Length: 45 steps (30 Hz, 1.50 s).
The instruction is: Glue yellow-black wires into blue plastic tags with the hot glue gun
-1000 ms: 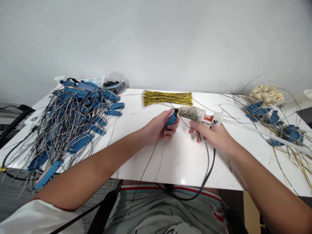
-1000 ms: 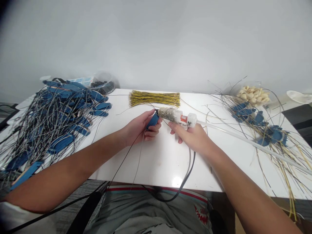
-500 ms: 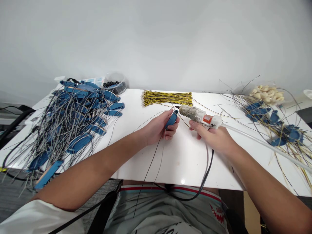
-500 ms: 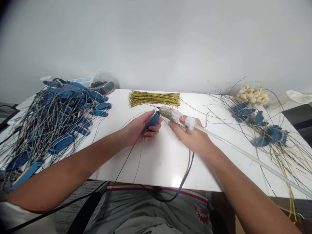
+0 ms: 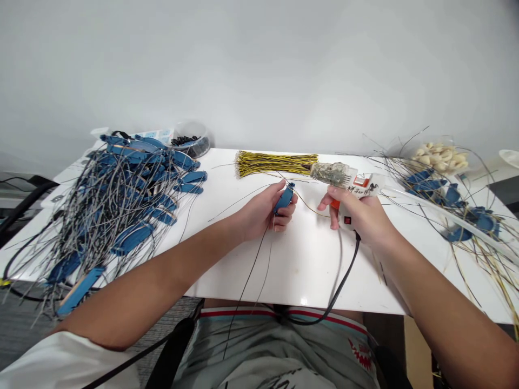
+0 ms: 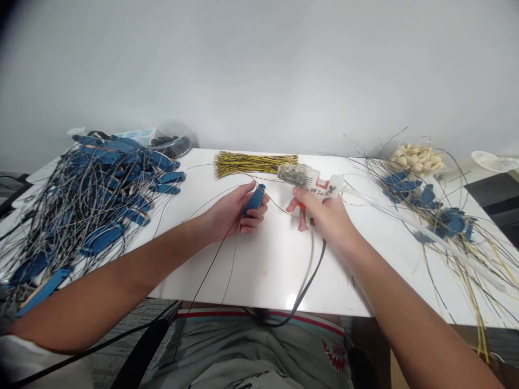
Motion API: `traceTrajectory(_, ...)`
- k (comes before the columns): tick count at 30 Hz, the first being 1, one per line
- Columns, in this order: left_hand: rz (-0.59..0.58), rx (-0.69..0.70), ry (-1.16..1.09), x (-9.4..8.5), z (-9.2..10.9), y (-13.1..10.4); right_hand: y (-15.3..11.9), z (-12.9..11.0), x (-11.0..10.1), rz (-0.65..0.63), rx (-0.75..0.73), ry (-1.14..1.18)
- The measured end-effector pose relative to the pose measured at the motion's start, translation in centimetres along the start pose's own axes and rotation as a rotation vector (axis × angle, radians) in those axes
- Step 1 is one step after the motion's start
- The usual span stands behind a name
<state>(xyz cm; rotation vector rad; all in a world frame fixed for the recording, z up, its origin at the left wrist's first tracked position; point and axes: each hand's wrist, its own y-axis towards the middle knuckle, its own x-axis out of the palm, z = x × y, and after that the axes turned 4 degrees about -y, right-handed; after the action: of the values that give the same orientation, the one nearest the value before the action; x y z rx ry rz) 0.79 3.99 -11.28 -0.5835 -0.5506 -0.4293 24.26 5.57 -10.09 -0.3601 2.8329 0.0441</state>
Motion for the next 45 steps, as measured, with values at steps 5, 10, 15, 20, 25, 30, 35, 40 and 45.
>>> traceTrajectory(5,-0.005,0.006,0.006,0.0,0.0,0.0,1.4,-0.1,-1.6,0.047,0.244,0.017)
traceTrajectory(10,-0.013,0.017,0.018,0.1,0.0,-0.1,3.6,1.0,-4.1,0.043,0.433,0.241)
traceTrajectory(15,-0.011,0.018,0.020,0.2,0.0,-0.3,4.2,2.3,-5.6,-0.014,0.420,0.170)
traceTrajectory(20,-0.034,0.032,0.028,0.2,0.0,-0.3,3.2,3.4,-7.3,0.228,0.350,-0.290)
traceTrajectory(25,-0.014,0.030,0.045,0.3,0.0,-0.5,2.1,0.0,-5.9,0.426,0.141,-0.841)
traceTrajectory(30,-0.006,0.027,0.071,0.5,-0.1,-0.3,2.5,-5.7,0.8,-0.014,-0.339,-0.730)
traceTrajectory(35,0.038,0.122,0.075,0.5,-0.2,0.0,4.5,-8.6,5.6,-0.471,-0.502,-0.764)
traceTrajectory(40,0.012,0.177,0.153,0.5,-0.6,-0.3,4.9,-9.4,5.5,-0.523,-0.690,-0.731)
traceTrajectory(45,-0.005,0.161,0.168,0.8,-0.8,-0.6,3.9,-9.5,4.3,-0.590,-0.702,-0.713)
